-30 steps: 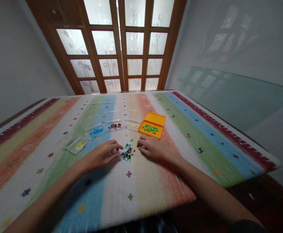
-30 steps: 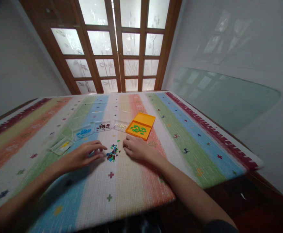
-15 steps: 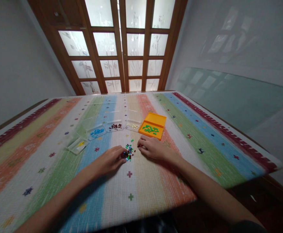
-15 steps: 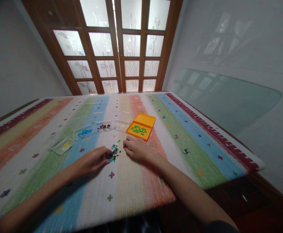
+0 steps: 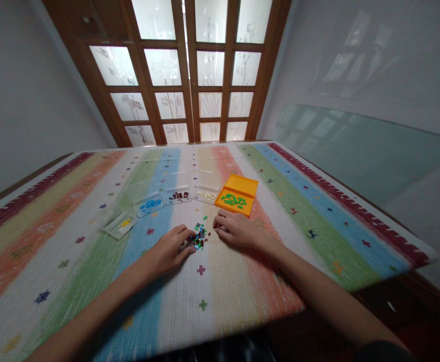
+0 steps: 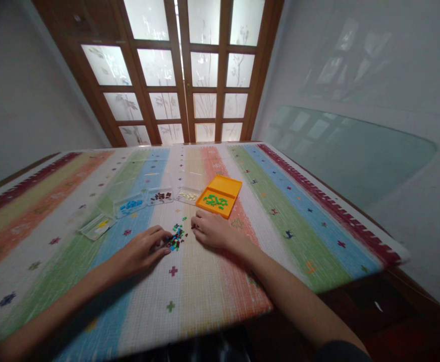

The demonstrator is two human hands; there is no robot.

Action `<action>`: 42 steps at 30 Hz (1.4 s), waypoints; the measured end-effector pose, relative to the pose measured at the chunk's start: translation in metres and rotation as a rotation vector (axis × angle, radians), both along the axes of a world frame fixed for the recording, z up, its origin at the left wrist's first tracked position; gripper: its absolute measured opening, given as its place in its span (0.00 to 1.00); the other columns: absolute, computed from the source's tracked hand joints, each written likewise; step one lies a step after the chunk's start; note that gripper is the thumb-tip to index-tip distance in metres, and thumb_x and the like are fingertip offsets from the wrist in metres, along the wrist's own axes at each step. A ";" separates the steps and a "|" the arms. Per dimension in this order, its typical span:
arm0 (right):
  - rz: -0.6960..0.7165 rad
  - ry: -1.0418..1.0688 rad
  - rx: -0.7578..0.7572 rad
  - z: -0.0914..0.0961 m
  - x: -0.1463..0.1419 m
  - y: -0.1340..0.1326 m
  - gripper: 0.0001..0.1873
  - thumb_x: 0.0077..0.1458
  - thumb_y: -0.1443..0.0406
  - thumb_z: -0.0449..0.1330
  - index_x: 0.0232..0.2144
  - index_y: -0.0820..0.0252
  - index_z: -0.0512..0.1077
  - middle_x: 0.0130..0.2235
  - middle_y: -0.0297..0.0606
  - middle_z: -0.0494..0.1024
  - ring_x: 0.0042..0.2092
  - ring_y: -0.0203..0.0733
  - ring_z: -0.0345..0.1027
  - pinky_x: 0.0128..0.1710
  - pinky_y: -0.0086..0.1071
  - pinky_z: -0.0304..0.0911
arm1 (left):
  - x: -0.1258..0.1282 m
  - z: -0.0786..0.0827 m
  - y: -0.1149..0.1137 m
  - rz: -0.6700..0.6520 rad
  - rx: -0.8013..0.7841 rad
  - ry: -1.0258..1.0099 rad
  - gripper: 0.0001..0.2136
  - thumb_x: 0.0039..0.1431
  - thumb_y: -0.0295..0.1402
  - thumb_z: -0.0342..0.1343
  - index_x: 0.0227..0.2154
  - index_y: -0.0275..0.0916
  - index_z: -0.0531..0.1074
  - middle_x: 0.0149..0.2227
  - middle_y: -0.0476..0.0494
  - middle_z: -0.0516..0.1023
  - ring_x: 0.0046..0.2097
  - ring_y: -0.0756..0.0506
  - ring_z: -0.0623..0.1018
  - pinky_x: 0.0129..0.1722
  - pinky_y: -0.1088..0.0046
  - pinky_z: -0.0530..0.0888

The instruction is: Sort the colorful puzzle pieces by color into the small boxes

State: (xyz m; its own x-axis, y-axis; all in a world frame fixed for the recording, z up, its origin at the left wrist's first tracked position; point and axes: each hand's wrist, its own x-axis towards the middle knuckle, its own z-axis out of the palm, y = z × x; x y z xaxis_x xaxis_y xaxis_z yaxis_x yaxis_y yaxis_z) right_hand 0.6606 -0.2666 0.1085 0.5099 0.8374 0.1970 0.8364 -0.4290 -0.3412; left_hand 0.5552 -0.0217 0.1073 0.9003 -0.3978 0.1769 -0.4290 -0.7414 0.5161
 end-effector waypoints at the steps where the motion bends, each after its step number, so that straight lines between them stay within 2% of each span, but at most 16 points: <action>1: 0.000 -0.004 0.001 0.000 0.000 0.000 0.08 0.62 0.70 0.54 0.37 0.59 0.73 0.42 0.44 0.75 0.38 0.42 0.66 0.35 0.33 0.57 | 0.000 0.000 0.000 0.003 -0.004 -0.001 0.08 0.65 0.33 0.55 0.45 0.41 0.71 0.41 0.42 0.76 0.41 0.44 0.76 0.43 0.64 0.74; 5: 0.000 -0.005 -0.003 0.001 0.000 0.000 0.07 0.62 0.70 0.54 0.37 0.59 0.73 0.42 0.44 0.75 0.39 0.42 0.66 0.36 0.33 0.57 | -0.001 0.001 0.000 0.032 -0.021 0.001 0.06 0.64 0.34 0.57 0.42 0.41 0.71 0.40 0.42 0.77 0.41 0.43 0.76 0.43 0.63 0.75; 12: -0.013 0.010 -0.002 0.000 0.001 0.000 0.06 0.62 0.70 0.55 0.37 0.60 0.72 0.42 0.43 0.75 0.39 0.41 0.67 0.36 0.32 0.58 | -0.001 -0.002 0.000 0.031 -0.047 0.005 0.10 0.64 0.34 0.57 0.47 0.41 0.73 0.45 0.40 0.78 0.46 0.42 0.77 0.48 0.60 0.75; 21: -0.015 0.033 -0.003 0.001 0.001 0.000 0.06 0.60 0.71 0.55 0.37 0.60 0.72 0.41 0.42 0.75 0.39 0.40 0.67 0.37 0.32 0.57 | -0.004 -0.002 -0.001 0.086 -0.089 -0.003 0.06 0.63 0.34 0.58 0.40 0.40 0.74 0.41 0.42 0.77 0.43 0.43 0.76 0.46 0.62 0.74; 27: -0.001 0.013 -0.002 -0.003 0.002 0.000 0.06 0.61 0.69 0.54 0.37 0.60 0.72 0.41 0.43 0.75 0.38 0.41 0.66 0.35 0.32 0.56 | -0.004 -0.001 -0.002 0.052 -0.114 0.018 0.09 0.65 0.34 0.55 0.46 0.41 0.75 0.44 0.42 0.77 0.45 0.43 0.77 0.48 0.61 0.75; 33: -0.004 0.013 0.013 -0.006 0.004 0.000 0.05 0.61 0.69 0.55 0.36 0.59 0.71 0.40 0.43 0.75 0.38 0.42 0.67 0.35 0.32 0.56 | -0.007 -0.003 -0.002 0.053 -0.135 -0.007 0.05 0.65 0.33 0.56 0.39 0.40 0.75 0.42 0.43 0.76 0.44 0.43 0.76 0.48 0.62 0.74; 42: 0.000 0.001 -0.016 0.000 0.000 -0.001 0.06 0.63 0.69 0.54 0.37 0.61 0.72 0.41 0.43 0.74 0.38 0.41 0.65 0.34 0.32 0.54 | -0.007 -0.001 0.000 0.017 -0.129 -0.023 0.03 0.64 0.33 0.58 0.36 0.40 0.73 0.40 0.44 0.76 0.44 0.43 0.76 0.48 0.63 0.73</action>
State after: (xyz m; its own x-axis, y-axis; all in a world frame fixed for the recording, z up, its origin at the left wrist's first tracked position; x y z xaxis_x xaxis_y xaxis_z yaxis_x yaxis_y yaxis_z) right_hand 0.6606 -0.2673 0.1085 0.5103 0.8403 0.1829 0.8359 -0.4348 -0.3349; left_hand 0.5477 -0.0219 0.1064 0.9019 -0.3548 0.2463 -0.4295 -0.6770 0.5977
